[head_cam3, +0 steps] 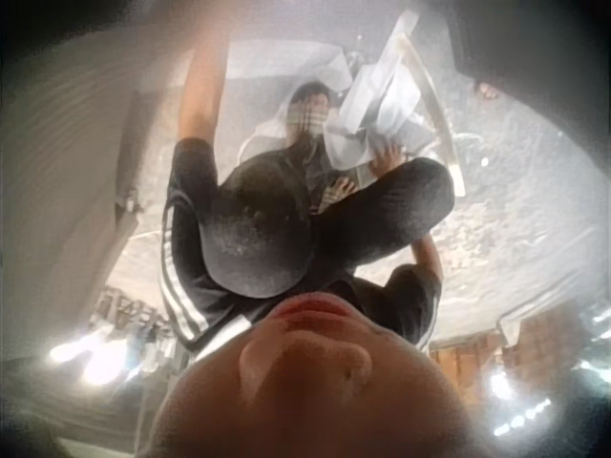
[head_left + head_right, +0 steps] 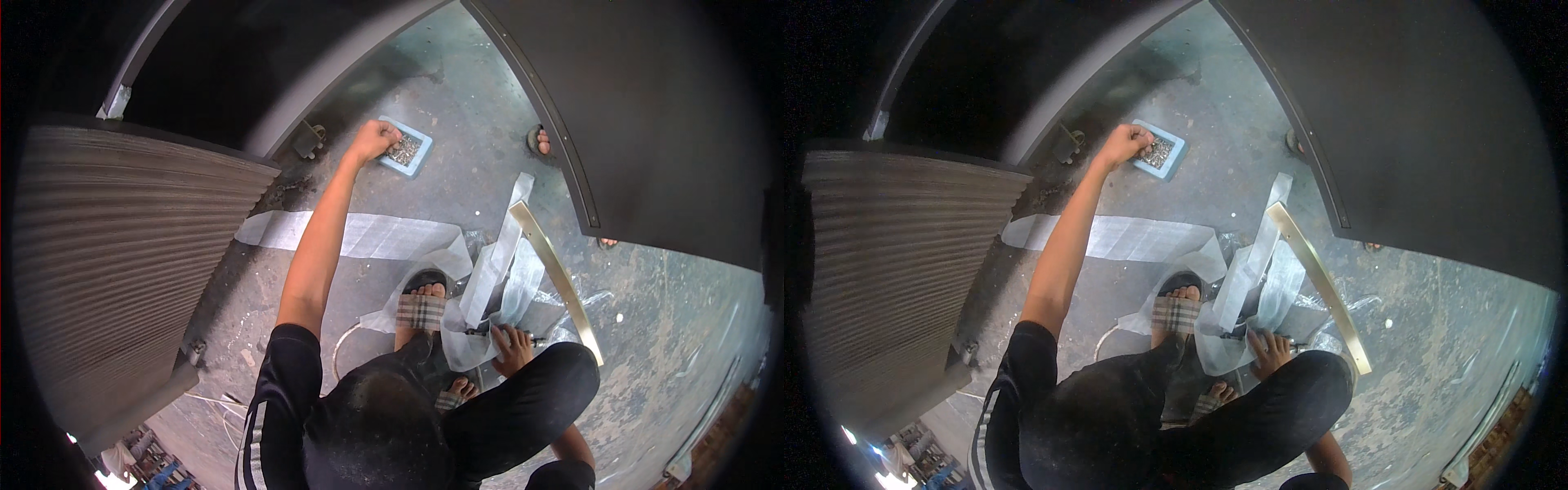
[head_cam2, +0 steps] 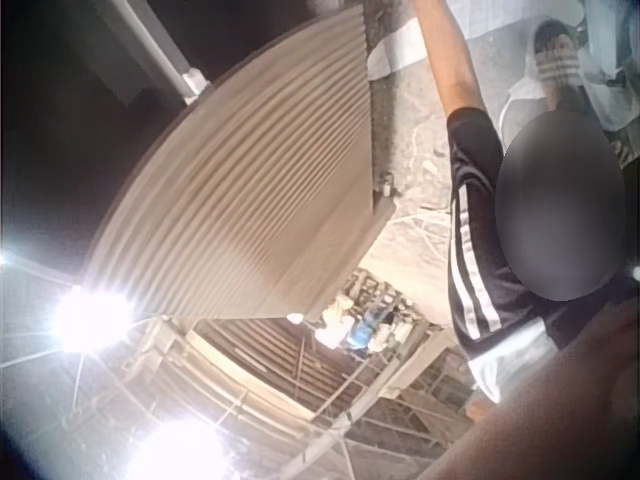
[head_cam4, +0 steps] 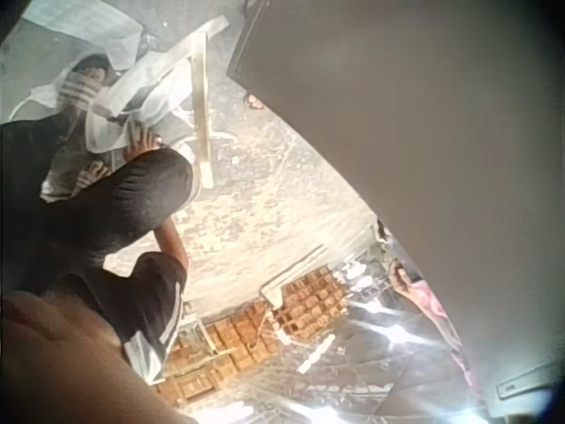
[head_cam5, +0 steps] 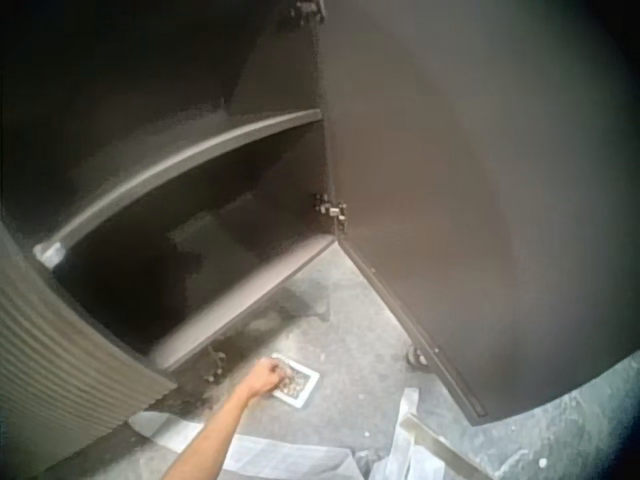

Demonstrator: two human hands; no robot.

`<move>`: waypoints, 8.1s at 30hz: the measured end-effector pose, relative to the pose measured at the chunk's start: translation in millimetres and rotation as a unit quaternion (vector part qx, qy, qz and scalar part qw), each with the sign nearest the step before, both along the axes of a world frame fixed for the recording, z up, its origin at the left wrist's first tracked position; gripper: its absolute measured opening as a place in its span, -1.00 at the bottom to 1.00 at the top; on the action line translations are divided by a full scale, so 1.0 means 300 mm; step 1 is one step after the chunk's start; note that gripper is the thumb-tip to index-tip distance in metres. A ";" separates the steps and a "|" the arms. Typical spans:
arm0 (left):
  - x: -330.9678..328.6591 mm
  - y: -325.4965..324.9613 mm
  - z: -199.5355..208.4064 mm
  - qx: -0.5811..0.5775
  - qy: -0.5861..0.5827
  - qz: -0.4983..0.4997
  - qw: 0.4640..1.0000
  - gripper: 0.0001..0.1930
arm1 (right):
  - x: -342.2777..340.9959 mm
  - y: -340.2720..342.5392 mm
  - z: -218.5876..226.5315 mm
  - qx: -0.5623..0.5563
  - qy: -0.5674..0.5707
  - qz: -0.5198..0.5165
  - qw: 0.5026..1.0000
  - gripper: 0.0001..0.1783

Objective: Attaching a decorative or functional metal strip to a furniture cabinet door using a pneumatic drill and screws.

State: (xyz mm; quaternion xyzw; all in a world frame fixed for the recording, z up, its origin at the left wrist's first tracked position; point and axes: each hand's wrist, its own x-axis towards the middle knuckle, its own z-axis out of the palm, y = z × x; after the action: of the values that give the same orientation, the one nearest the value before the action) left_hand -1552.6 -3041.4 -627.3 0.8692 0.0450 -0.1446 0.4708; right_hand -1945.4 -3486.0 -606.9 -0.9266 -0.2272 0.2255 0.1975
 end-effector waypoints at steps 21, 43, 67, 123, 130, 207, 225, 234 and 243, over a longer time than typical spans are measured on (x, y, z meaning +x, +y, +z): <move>0.031 -0.041 -0.026 -0.167 0.023 0.058 0.984 -0.79 | 0.925 0.135 0.225 0.459 0.097 -0.332 0.818 -0.47; -0.671 -0.290 0.559 -0.380 0.136 0.361 0.841 -0.65 | 0.057 -0.170 0.148 0.157 0.184 -0.170 0.955 -0.37; -0.813 -1.178 1.645 -0.569 0.010 -0.079 0.818 -0.68 | -0.021 -0.115 1.354 0.287 -0.461 -0.267 0.796 -0.61; -0.289 -1.030 -0.164 0.242 0.007 -0.130 0.962 -0.16 | 0.269 -0.338 1.095 0.554 -0.264 -0.544 0.573 -0.64; -0.291 -1.050 -0.172 0.106 -0.034 -0.082 0.990 -0.28 | 0.263 -0.344 1.115 0.597 -0.259 -0.519 0.554 -0.65; -0.643 -1.488 0.917 -0.350 -0.322 -0.147 0.867 -0.48 | 0.044 -0.185 1.445 0.653 -0.393 -0.418 0.494 -0.60; -0.439 -1.301 1.878 -0.163 -0.696 -0.028 0.699 -0.24 | 0.145 -0.205 1.516 0.672 -0.404 -0.377 0.493 -0.58; -0.375 -1.308 1.905 -0.055 -0.723 0.012 0.688 -0.39 | 0.162 -0.184 1.475 0.676 -0.346 -0.368 0.536 -0.57; -0.385 -1.269 1.884 -0.044 -0.710 0.106 0.695 -0.46 | 0.223 -0.197 1.463 0.680 -0.312 -0.389 0.537 -0.64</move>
State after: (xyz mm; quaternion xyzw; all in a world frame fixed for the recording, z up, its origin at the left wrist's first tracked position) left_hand -1668.2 -3422.0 -62.2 0.6814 -0.2174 0.5642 0.4125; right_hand -1878.4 -3544.9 -167.9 -0.5221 0.0230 -0.3993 0.7533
